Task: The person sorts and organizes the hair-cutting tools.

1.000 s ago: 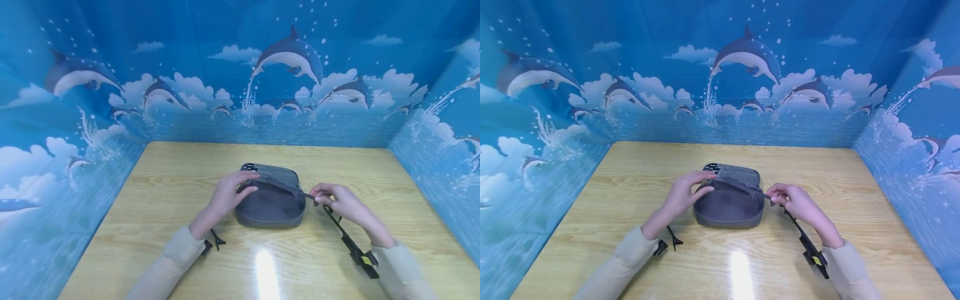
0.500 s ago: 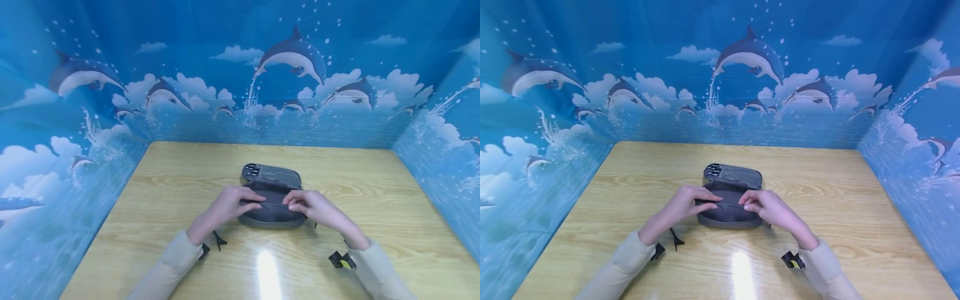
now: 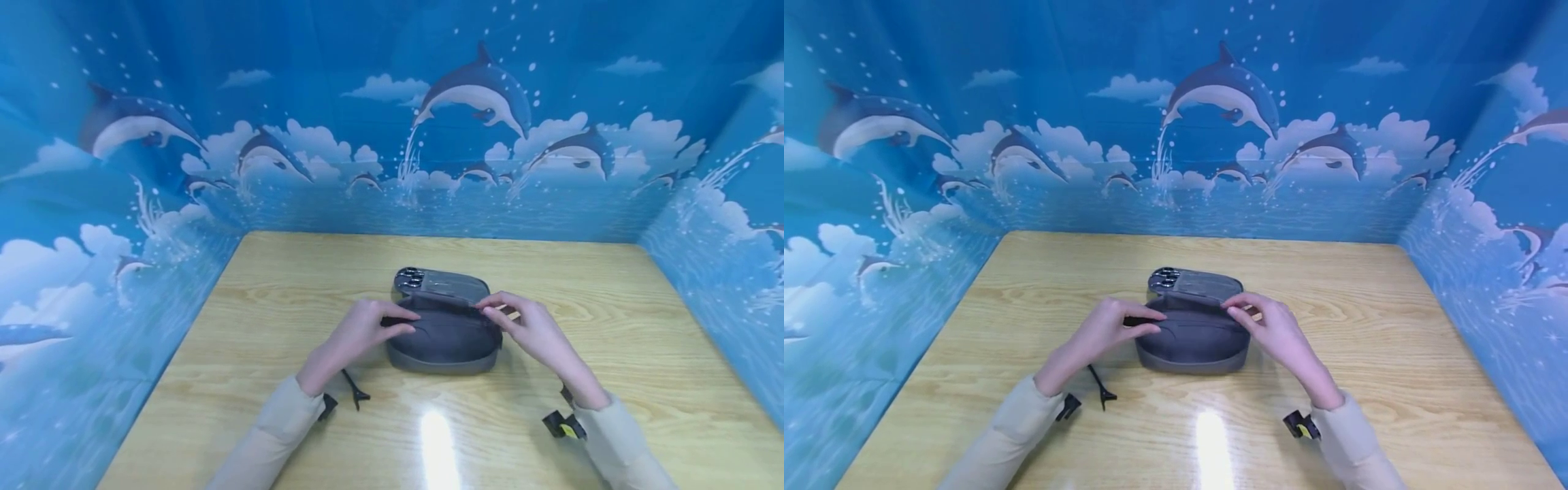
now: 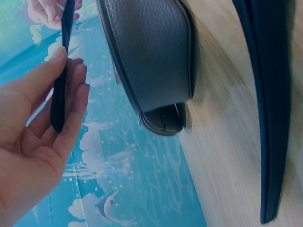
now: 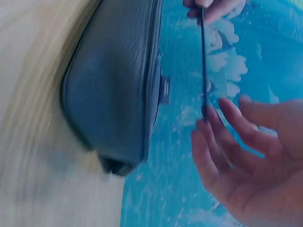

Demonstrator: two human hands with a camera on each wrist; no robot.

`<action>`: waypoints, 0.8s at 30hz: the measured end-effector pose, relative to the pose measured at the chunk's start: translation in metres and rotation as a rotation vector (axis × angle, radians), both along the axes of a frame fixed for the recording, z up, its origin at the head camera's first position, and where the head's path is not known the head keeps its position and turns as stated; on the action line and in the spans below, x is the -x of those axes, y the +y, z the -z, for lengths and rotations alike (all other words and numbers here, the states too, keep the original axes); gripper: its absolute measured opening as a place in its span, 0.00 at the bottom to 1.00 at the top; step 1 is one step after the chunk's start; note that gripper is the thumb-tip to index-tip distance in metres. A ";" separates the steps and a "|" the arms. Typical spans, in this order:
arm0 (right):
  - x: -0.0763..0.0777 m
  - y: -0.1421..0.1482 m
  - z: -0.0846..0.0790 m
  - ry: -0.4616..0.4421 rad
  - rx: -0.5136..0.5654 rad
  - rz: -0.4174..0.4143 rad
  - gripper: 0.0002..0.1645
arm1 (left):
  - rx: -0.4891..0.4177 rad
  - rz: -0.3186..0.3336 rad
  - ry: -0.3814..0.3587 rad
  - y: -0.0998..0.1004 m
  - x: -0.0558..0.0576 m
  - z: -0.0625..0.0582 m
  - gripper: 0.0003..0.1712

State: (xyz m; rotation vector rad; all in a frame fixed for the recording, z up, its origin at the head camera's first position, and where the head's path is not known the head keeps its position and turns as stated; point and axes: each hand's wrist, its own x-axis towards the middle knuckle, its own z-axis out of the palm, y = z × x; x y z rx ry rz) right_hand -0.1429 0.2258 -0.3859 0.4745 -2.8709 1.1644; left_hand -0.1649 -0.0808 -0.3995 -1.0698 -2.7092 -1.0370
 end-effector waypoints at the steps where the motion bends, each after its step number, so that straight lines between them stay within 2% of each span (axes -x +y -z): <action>1: 0.000 0.004 0.001 0.014 0.005 0.032 0.14 | 0.009 -0.026 0.007 -0.001 0.001 0.000 0.13; 6: 0.002 0.020 0.012 0.027 -0.040 0.139 0.16 | 0.068 -0.128 0.045 -0.002 0.004 0.004 0.12; 10: 0.001 0.023 0.024 -0.030 -0.086 0.153 0.23 | 0.144 -0.183 0.064 0.006 0.005 0.009 0.12; 14: 0.001 0.023 0.033 -0.103 -0.103 0.132 0.28 | 0.182 -0.194 0.052 0.019 0.006 0.012 0.12; 24: -0.001 0.021 0.037 -0.185 -0.103 0.112 0.28 | 0.194 -0.195 0.060 0.035 0.008 0.021 0.10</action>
